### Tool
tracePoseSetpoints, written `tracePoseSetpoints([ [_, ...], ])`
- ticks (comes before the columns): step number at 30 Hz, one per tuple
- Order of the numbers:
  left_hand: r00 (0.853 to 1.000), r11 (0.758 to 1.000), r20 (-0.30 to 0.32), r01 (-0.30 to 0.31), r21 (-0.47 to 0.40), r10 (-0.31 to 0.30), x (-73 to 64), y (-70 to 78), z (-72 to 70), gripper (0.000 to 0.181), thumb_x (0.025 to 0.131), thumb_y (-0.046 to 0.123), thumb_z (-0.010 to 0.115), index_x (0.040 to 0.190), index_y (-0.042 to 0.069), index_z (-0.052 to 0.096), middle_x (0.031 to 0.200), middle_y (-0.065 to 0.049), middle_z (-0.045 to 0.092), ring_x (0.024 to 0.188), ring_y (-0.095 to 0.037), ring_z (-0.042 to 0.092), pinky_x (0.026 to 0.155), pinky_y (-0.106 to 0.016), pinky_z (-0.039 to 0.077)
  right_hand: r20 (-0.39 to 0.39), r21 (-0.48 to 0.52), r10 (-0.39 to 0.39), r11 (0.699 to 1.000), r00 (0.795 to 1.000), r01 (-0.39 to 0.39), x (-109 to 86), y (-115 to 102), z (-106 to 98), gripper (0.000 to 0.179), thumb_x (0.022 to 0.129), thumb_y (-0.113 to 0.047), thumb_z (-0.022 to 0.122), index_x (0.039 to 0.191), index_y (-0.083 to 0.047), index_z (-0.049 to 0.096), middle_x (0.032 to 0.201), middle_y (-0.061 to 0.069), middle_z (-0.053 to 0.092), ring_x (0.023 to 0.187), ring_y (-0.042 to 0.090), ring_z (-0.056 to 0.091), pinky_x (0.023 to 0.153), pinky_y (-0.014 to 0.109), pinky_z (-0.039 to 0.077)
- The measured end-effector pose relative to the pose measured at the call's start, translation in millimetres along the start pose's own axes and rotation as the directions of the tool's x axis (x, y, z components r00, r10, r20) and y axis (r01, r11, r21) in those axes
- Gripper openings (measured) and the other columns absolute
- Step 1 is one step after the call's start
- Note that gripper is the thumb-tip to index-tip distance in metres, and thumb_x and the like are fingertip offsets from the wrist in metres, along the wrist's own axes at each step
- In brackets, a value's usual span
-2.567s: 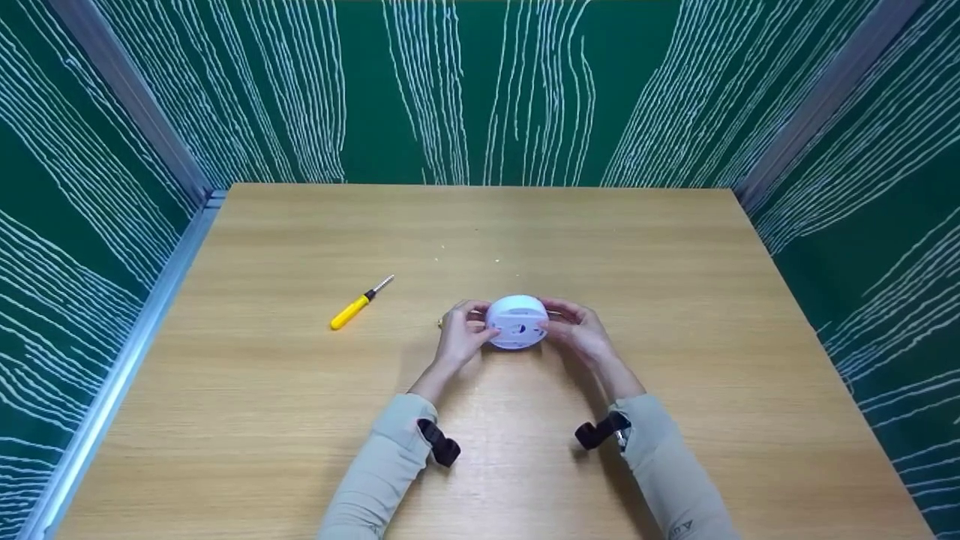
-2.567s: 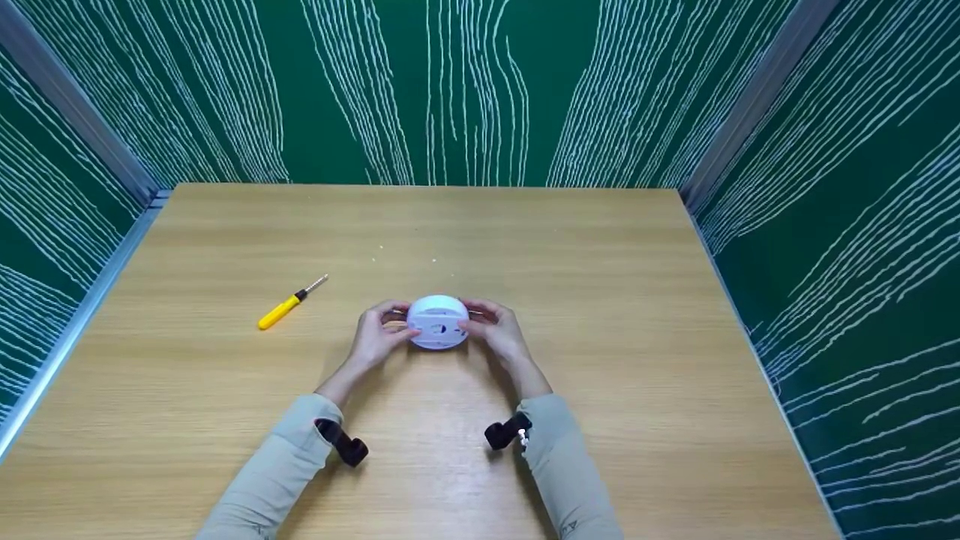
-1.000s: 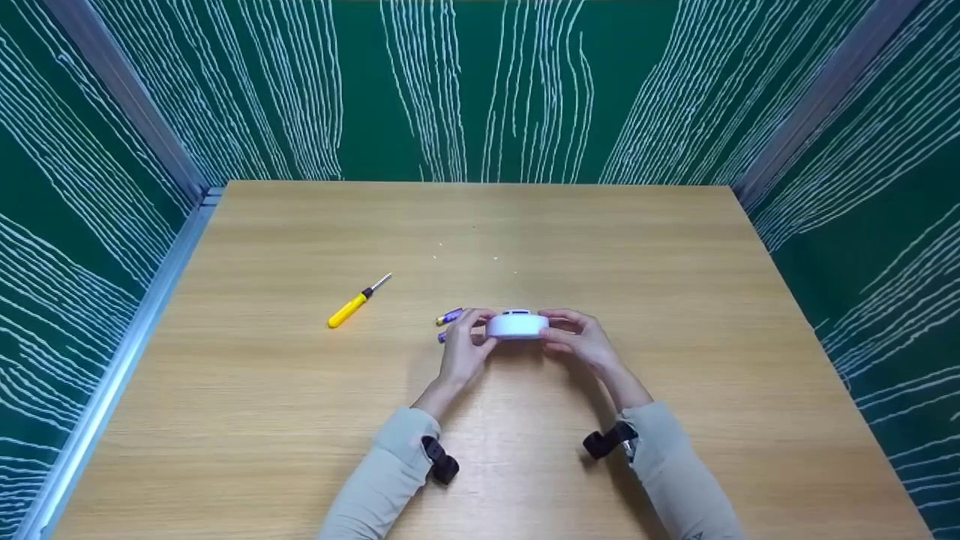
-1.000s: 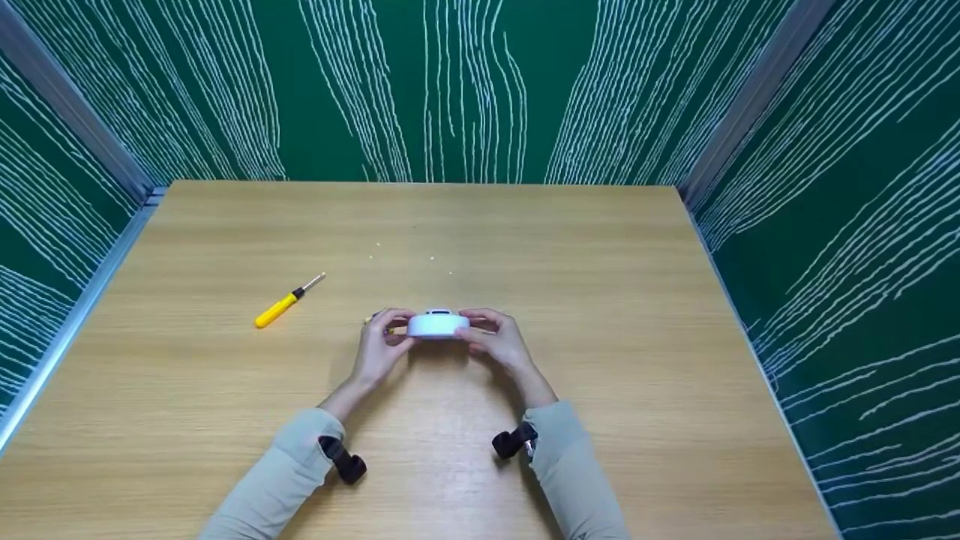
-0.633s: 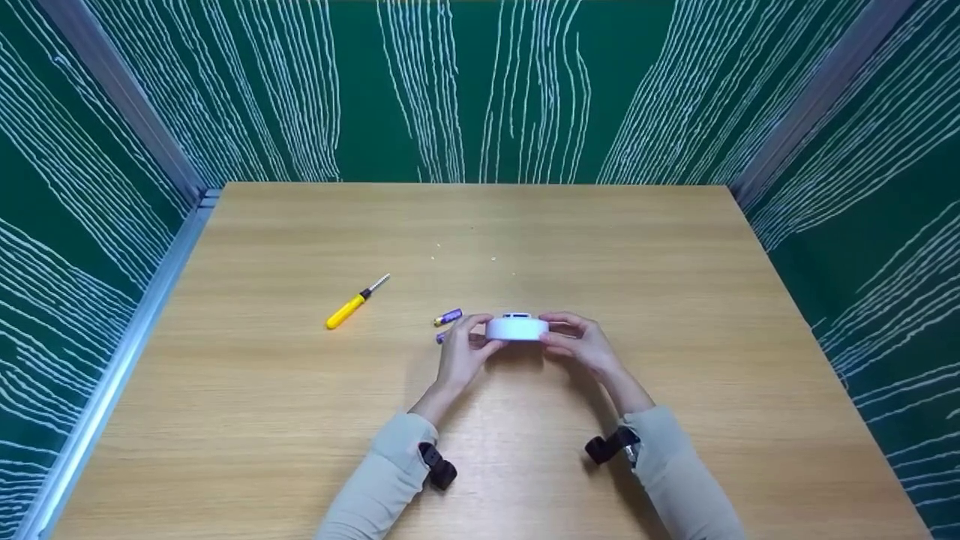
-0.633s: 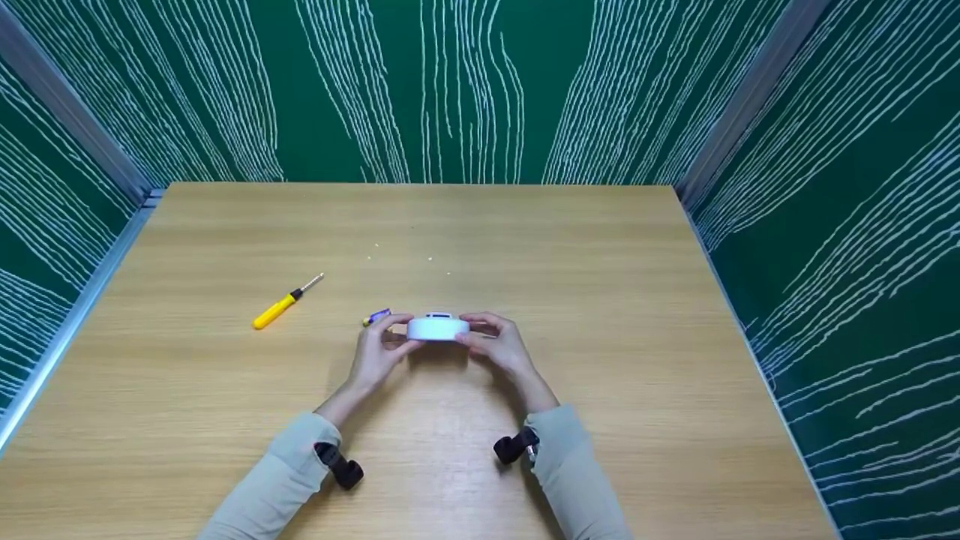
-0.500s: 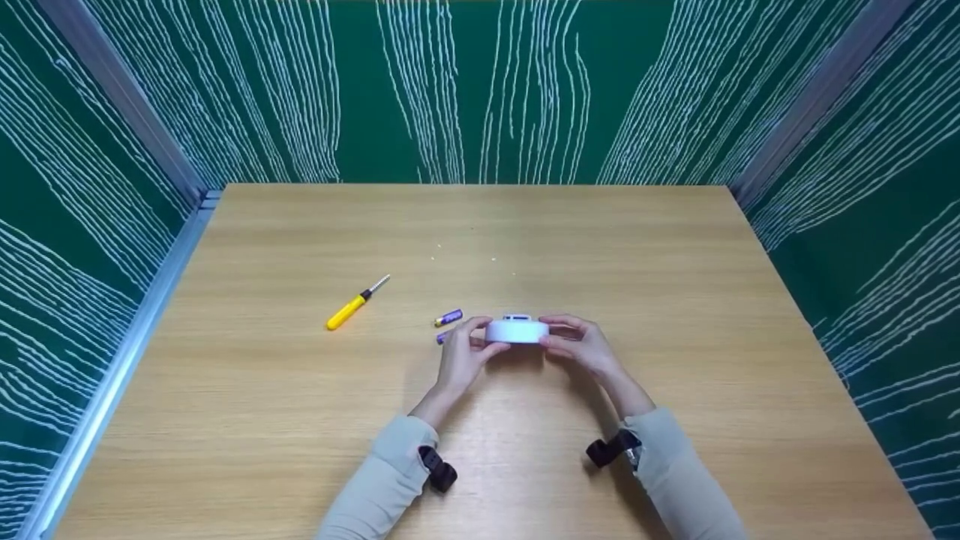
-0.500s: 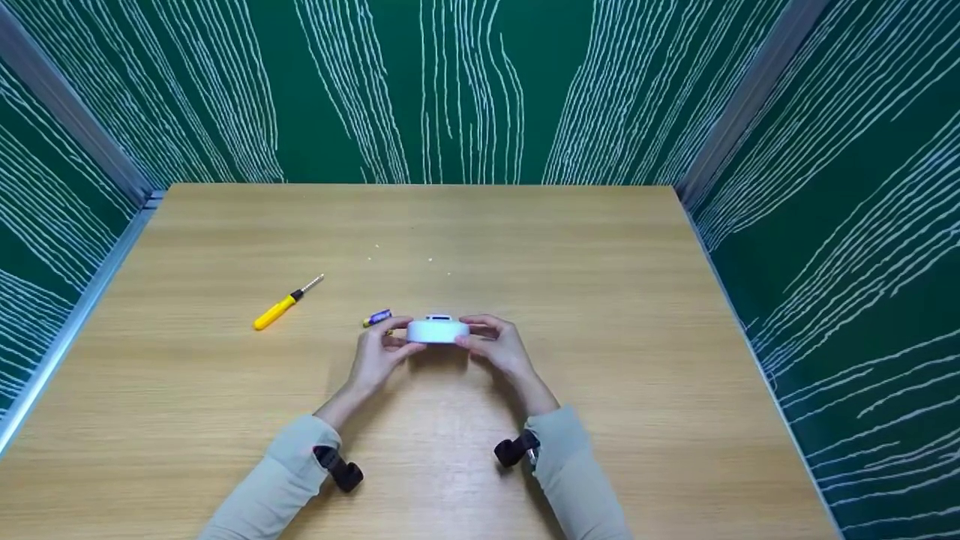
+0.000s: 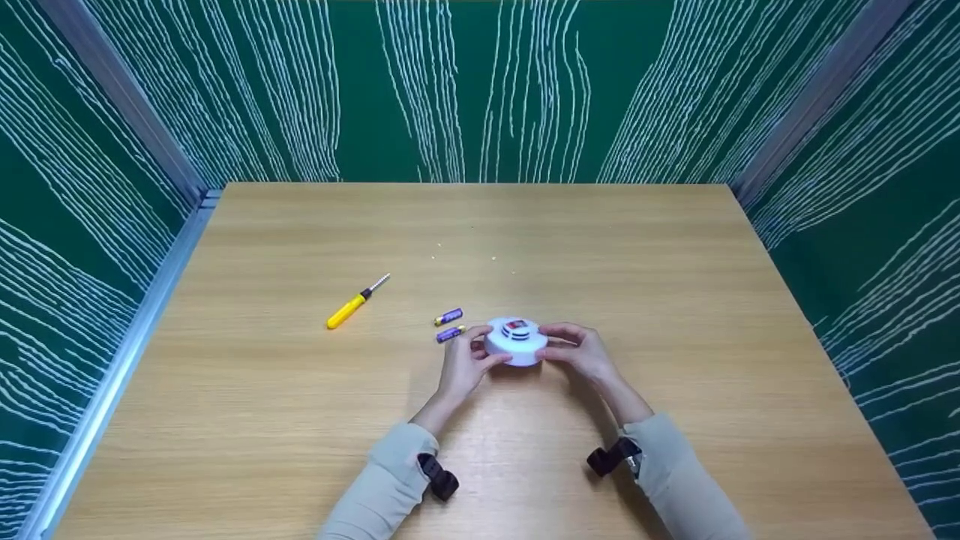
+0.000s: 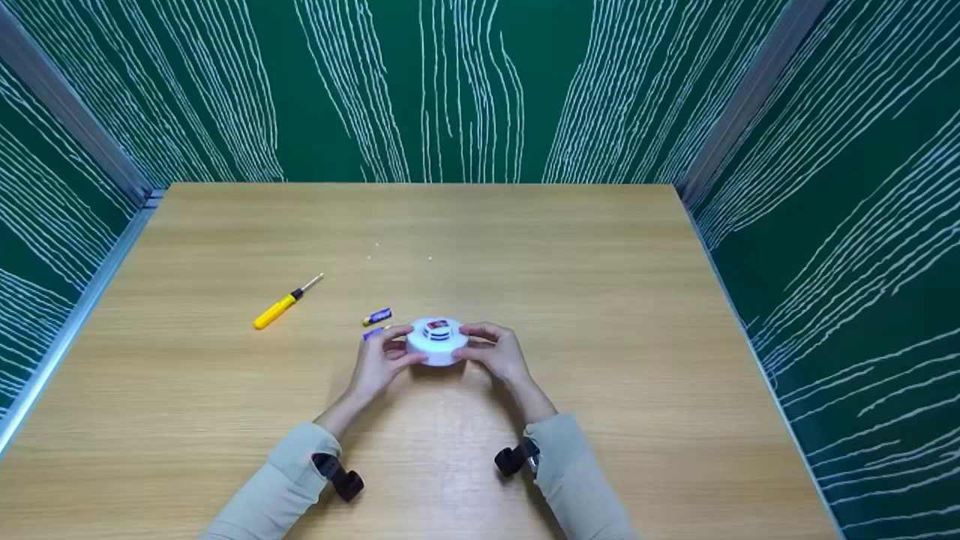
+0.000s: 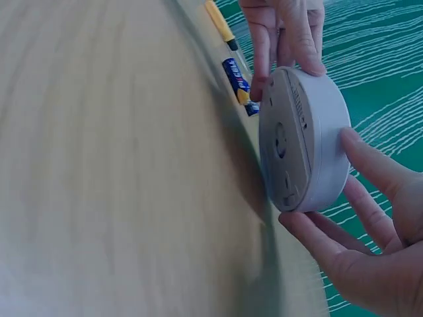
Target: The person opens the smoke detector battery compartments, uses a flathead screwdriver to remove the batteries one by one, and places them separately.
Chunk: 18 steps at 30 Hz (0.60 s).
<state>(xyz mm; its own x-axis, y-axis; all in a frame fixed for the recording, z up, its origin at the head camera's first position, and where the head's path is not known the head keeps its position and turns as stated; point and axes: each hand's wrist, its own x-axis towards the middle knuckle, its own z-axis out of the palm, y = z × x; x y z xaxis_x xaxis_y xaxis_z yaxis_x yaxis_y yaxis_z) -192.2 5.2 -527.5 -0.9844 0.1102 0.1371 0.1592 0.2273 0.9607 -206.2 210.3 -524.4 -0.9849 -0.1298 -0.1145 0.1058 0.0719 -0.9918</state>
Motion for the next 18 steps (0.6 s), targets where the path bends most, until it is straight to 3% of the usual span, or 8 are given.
tracePoseSetpoints([
  [14,0.998,0.999,-0.045,0.045,0.006,-0.045,4.0,-9.0,7.4,0.062,0.061,0.004,0.077,0.116,-0.01,0.051,0.116,-0.024,0.052,0.104,-0.029,0.053,0.077,-0.018,0.047,0.003,0.056,0.038,0.998,0.999,-0.038,4.7,8.0,2.9,0.051,0.068,0.012,0.068,0.115,0.012,0.049,0.121,0.025,0.048,0.11,0.035,0.048,0.086,0.03,0.044],
  [18,0.995,0.997,-0.061,0.07,-0.039,-0.073,6.6,-12.2,9.4,0.066,0.059,0.001,0.078,0.117,-0.011,0.05,0.119,-0.024,0.05,0.107,-0.03,0.05,0.078,-0.018,0.046,0.021,0.089,-0.02,0.996,1.0,0.018,5.7,10.3,3.5,0.055,0.066,0.01,0.071,0.116,0.012,0.048,0.121,0.026,0.048,0.11,0.035,0.047,0.087,0.032,0.044],
])
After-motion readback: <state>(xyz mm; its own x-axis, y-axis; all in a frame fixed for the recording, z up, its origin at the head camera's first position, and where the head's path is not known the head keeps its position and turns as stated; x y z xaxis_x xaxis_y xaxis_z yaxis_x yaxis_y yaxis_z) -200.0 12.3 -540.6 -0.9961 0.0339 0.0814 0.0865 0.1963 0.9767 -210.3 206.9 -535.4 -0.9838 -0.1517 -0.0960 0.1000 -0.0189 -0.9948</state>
